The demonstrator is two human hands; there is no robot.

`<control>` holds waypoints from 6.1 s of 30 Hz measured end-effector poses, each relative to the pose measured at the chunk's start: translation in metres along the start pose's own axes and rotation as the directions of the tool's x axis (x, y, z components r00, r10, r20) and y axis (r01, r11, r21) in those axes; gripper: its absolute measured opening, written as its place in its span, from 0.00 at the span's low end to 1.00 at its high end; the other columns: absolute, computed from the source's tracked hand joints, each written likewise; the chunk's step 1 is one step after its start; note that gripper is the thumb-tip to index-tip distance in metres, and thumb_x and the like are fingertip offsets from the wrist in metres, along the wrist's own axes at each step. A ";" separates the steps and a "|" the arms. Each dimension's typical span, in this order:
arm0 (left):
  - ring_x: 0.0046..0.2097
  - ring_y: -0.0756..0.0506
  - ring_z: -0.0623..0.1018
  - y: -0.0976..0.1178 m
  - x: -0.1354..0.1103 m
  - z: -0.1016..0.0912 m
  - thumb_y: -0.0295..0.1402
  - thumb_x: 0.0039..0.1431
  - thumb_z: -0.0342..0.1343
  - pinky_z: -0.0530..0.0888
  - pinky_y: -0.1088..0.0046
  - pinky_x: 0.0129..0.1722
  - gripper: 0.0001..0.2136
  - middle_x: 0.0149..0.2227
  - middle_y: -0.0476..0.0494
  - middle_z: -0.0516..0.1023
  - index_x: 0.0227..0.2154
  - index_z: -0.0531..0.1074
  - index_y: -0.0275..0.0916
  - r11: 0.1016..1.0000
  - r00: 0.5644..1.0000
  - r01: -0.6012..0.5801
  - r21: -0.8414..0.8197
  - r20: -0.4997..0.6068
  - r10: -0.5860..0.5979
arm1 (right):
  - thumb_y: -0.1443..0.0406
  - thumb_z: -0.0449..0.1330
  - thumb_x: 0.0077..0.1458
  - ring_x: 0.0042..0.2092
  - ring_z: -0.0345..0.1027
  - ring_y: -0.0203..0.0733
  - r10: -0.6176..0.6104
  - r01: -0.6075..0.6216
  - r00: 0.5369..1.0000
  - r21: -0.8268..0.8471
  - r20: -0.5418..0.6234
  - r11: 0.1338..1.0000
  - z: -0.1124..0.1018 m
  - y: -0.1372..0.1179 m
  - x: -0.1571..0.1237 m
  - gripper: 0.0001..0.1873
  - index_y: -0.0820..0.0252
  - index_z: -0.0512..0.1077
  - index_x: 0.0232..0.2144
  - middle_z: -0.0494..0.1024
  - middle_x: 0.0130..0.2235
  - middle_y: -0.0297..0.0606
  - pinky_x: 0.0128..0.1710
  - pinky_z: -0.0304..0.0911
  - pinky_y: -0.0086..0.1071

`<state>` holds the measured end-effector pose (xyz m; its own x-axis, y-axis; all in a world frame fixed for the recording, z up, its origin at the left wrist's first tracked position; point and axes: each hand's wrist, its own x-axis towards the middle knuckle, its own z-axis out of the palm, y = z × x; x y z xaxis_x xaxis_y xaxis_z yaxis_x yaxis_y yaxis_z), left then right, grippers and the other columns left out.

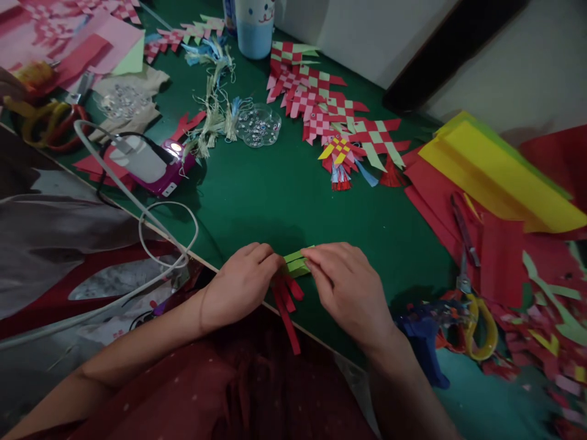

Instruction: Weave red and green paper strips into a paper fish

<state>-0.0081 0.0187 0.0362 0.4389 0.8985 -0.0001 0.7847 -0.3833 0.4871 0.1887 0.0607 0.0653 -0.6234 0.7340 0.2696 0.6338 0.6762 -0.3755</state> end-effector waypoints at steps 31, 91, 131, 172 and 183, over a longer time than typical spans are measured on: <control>0.45 0.43 0.73 -0.011 -0.009 0.002 0.29 0.64 0.51 0.75 0.62 0.46 0.12 0.44 0.38 0.71 0.49 0.66 0.34 0.996 0.996 -0.071 -0.060 -0.065 0.067 | 0.62 0.56 0.61 0.45 0.64 0.47 0.286 -0.287 0.958 -0.063 -0.023 0.956 0.028 -0.032 -0.066 0.13 0.62 0.74 0.44 0.77 0.44 0.45 0.46 0.61 0.43; 0.42 0.47 0.77 0.018 0.033 -0.021 0.35 0.52 0.64 0.73 0.69 0.44 0.31 0.43 0.44 0.75 0.57 0.58 0.39 0.526 0.991 0.053 -0.849 0.112 0.080 | 0.60 0.72 0.40 0.30 0.73 0.35 0.734 -0.334 0.587 0.928 0.342 -0.165 -0.002 -0.025 -0.039 0.16 0.59 0.77 0.34 0.81 0.32 0.36 0.28 0.67 0.26; 0.28 0.51 0.76 0.024 0.037 -0.025 0.30 0.60 0.54 0.67 0.77 0.30 0.21 0.27 0.55 0.76 0.55 0.57 0.41 0.716 0.951 0.236 -0.657 0.306 -0.033 | 0.51 0.65 0.47 0.27 0.65 0.32 0.483 -0.603 0.747 0.772 0.457 0.203 -0.004 0.003 -0.019 0.18 0.58 0.71 0.33 0.73 0.27 0.30 0.27 0.61 0.27; 0.24 0.55 0.56 0.003 0.031 -0.013 0.47 0.61 0.51 0.54 0.80 0.22 0.18 0.22 0.55 0.58 0.28 0.68 0.35 0.537 0.951 0.308 -0.786 0.262 -0.161 | 0.47 0.59 0.52 0.24 0.57 0.31 0.480 -0.701 0.702 0.627 0.526 0.339 -0.007 0.002 -0.036 0.20 0.59 0.72 0.29 0.69 0.24 0.29 0.24 0.53 0.27; 0.25 0.55 0.58 0.004 0.032 -0.015 0.47 0.61 0.51 0.56 0.81 0.23 0.17 0.23 0.54 0.60 0.30 0.68 0.35 0.511 0.956 0.292 -0.809 0.241 -0.166 | 0.56 0.61 0.51 0.27 0.66 0.33 0.438 -0.726 0.685 0.601 0.583 0.335 -0.010 0.003 -0.031 0.12 0.59 0.72 0.26 0.76 0.27 0.33 0.29 0.59 0.27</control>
<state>0.0023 0.0489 0.0507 0.3954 0.8711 -0.2913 0.1753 0.2397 0.9549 0.2144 0.0403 0.0643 -0.4162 0.7617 -0.4965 0.3898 -0.3438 -0.8543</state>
